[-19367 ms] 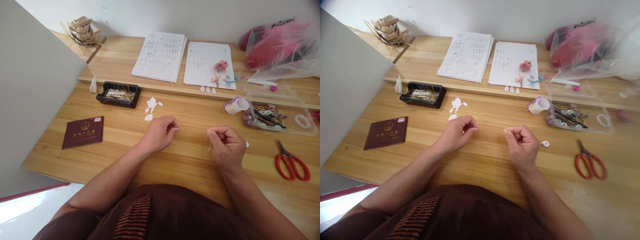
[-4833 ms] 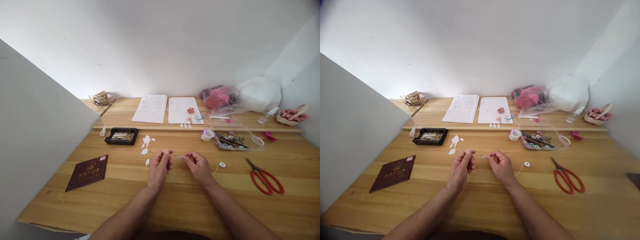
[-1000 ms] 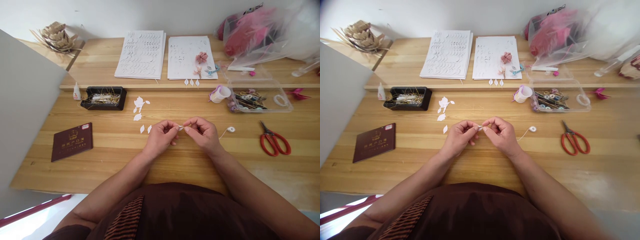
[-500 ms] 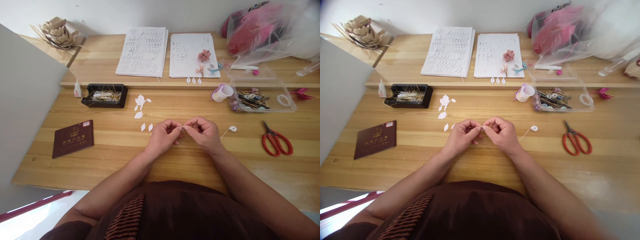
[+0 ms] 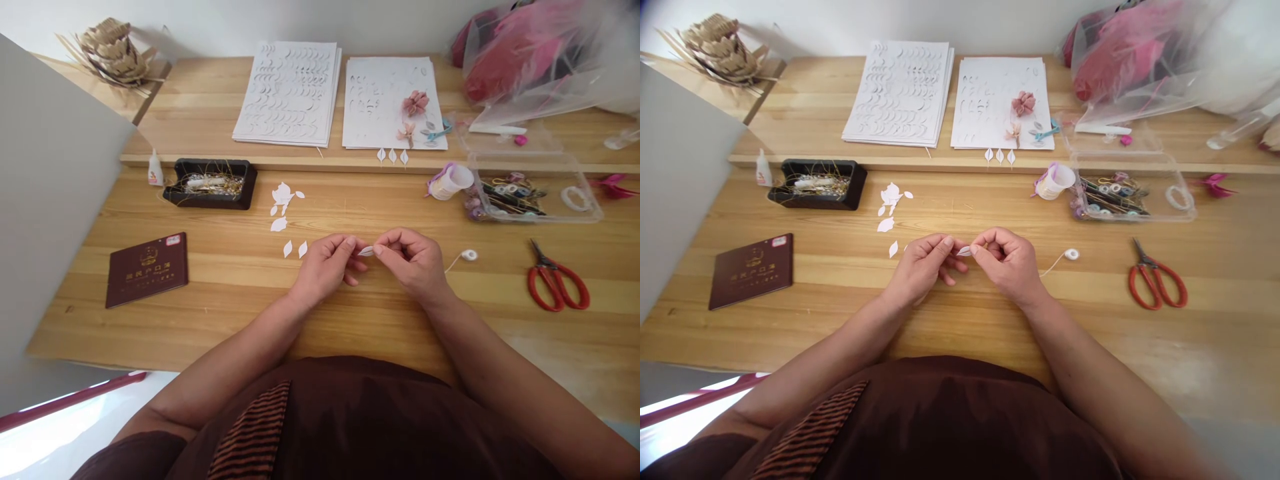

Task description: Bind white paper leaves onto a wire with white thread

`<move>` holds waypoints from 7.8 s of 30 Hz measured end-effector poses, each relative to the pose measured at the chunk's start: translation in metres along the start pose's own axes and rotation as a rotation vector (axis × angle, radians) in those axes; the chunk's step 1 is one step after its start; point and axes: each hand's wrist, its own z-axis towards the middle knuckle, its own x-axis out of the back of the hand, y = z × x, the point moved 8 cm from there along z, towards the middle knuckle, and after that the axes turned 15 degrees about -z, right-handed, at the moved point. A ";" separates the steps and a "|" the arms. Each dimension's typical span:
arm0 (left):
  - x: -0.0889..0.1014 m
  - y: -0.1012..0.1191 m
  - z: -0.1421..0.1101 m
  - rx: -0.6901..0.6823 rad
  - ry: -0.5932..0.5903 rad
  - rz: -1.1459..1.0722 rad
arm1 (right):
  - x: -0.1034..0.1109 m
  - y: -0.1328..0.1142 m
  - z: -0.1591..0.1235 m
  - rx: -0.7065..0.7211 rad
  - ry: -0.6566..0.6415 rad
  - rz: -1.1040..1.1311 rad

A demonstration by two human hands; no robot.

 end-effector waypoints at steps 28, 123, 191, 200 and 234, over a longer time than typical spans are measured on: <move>-0.001 0.005 -0.001 -0.014 0.015 -0.074 | -0.001 0.003 0.000 -0.010 -0.014 0.004; -0.003 -0.001 0.000 -0.042 -0.047 0.187 | -0.003 0.006 -0.003 -0.017 -0.073 -0.062; -0.004 0.004 -0.003 -0.016 -0.050 0.076 | -0.002 0.008 0.001 -0.033 -0.090 0.044; -0.002 0.003 -0.005 0.012 0.012 0.022 | -0.001 0.004 0.000 -0.011 -0.066 0.020; 0.001 0.010 -0.005 -0.007 0.103 -0.045 | -0.005 0.004 -0.003 -0.001 -0.099 0.042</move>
